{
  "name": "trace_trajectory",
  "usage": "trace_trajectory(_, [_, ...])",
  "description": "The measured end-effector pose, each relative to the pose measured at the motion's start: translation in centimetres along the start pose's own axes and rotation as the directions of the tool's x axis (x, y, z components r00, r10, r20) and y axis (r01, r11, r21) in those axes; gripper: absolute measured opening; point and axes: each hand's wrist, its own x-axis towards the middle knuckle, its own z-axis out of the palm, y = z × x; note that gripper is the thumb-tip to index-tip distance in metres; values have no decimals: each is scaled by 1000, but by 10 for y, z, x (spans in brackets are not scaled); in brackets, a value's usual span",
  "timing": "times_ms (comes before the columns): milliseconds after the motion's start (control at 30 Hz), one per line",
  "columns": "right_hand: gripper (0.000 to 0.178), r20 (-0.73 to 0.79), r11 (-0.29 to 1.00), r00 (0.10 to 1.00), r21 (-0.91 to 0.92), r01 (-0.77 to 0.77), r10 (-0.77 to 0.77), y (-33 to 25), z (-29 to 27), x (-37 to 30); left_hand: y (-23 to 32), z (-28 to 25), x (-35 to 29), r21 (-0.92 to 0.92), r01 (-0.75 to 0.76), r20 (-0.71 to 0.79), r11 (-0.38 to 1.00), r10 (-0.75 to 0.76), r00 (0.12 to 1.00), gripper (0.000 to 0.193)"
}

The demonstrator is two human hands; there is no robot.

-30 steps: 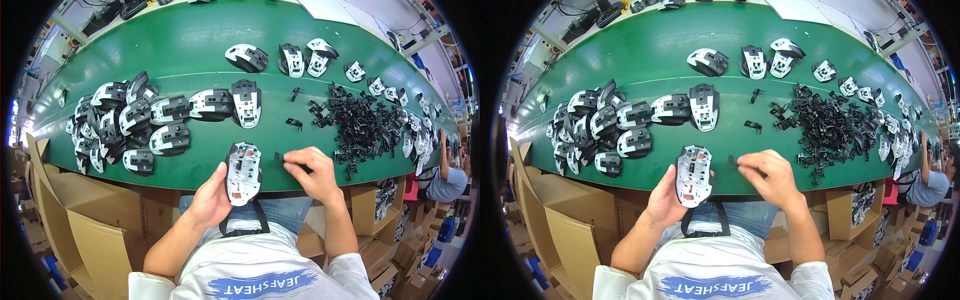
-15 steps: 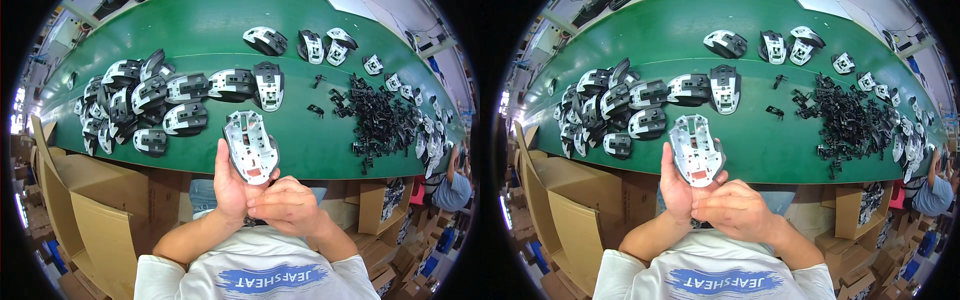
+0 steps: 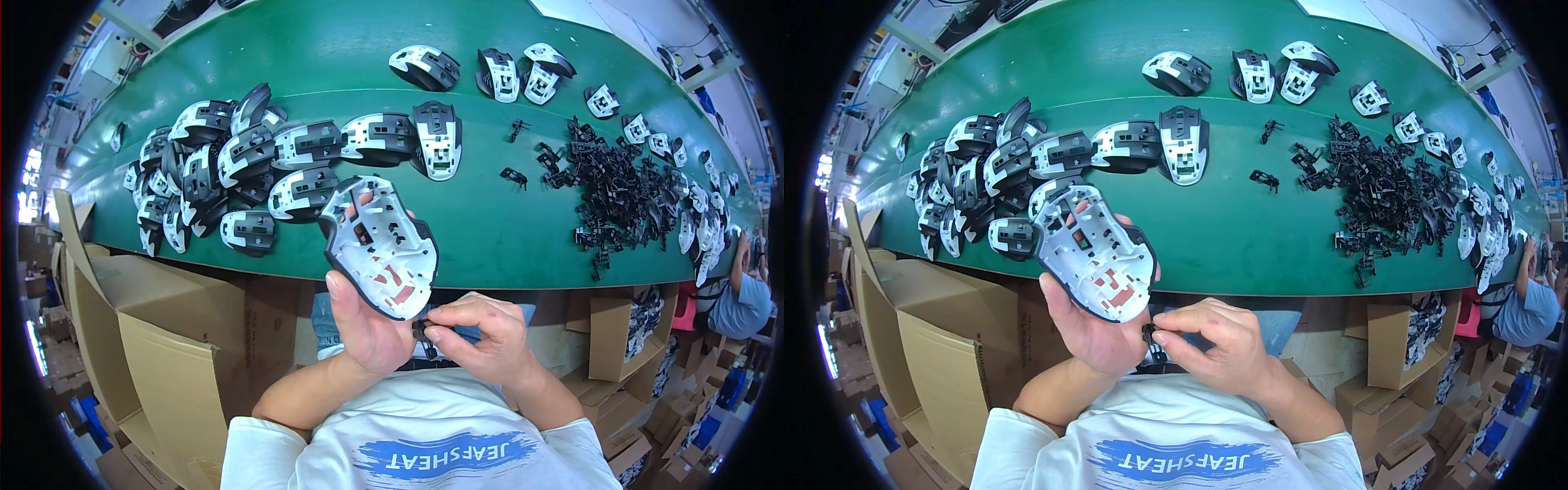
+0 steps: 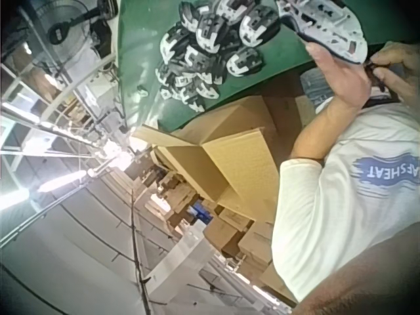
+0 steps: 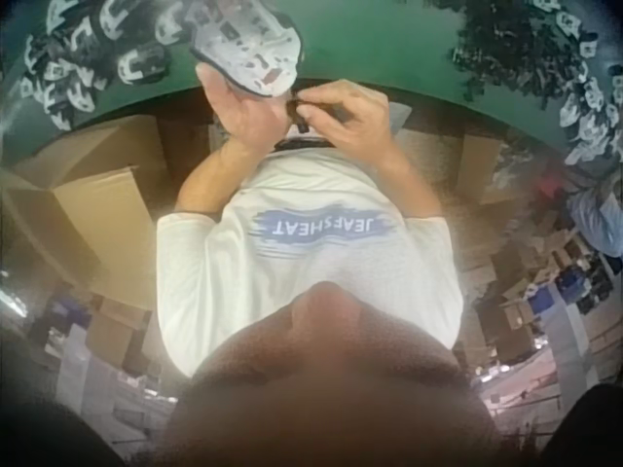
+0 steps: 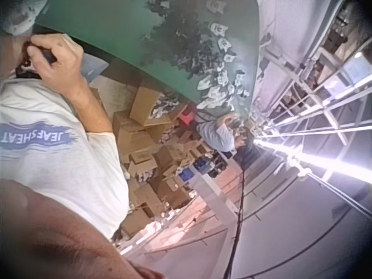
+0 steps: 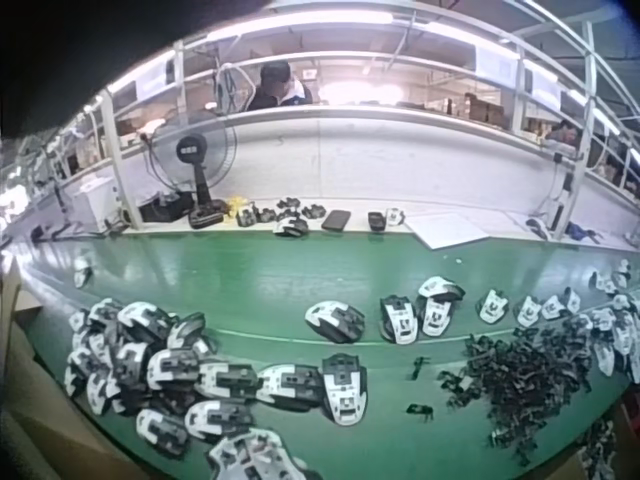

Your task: The person assembles computer mouse casings by fitting small plastic components inside the shells by hand, and arranges the mouse casings along the conveyor belt.

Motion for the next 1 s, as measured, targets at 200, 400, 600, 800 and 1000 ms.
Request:
trace_trajectory(200, [20,12,996,997,47,-78,78,-1,-15,1,4,-4,5,-111,128,76,986,-120,990,72])
trace_trajectory(400, [22,-23,998,998,11,55,-55,-16,-34,15,2,-11,2,-67,340,46,938,-338,940,70])
trace_trajectory(600, [32,-104,945,954,-203,257,-281,-18,-24,49,3,-12,-16,89,390,224,917,-400,889,74])
trace_trajectory(800, [36,-35,852,931,-416,318,-364,-12,-35,49,6,-13,-18,68,468,187,881,-472,861,74])
trace_trajectory(1000, [35,-53,842,924,-436,319,-378,-15,-42,54,7,-9,-18,125,505,204,854,-520,829,71])
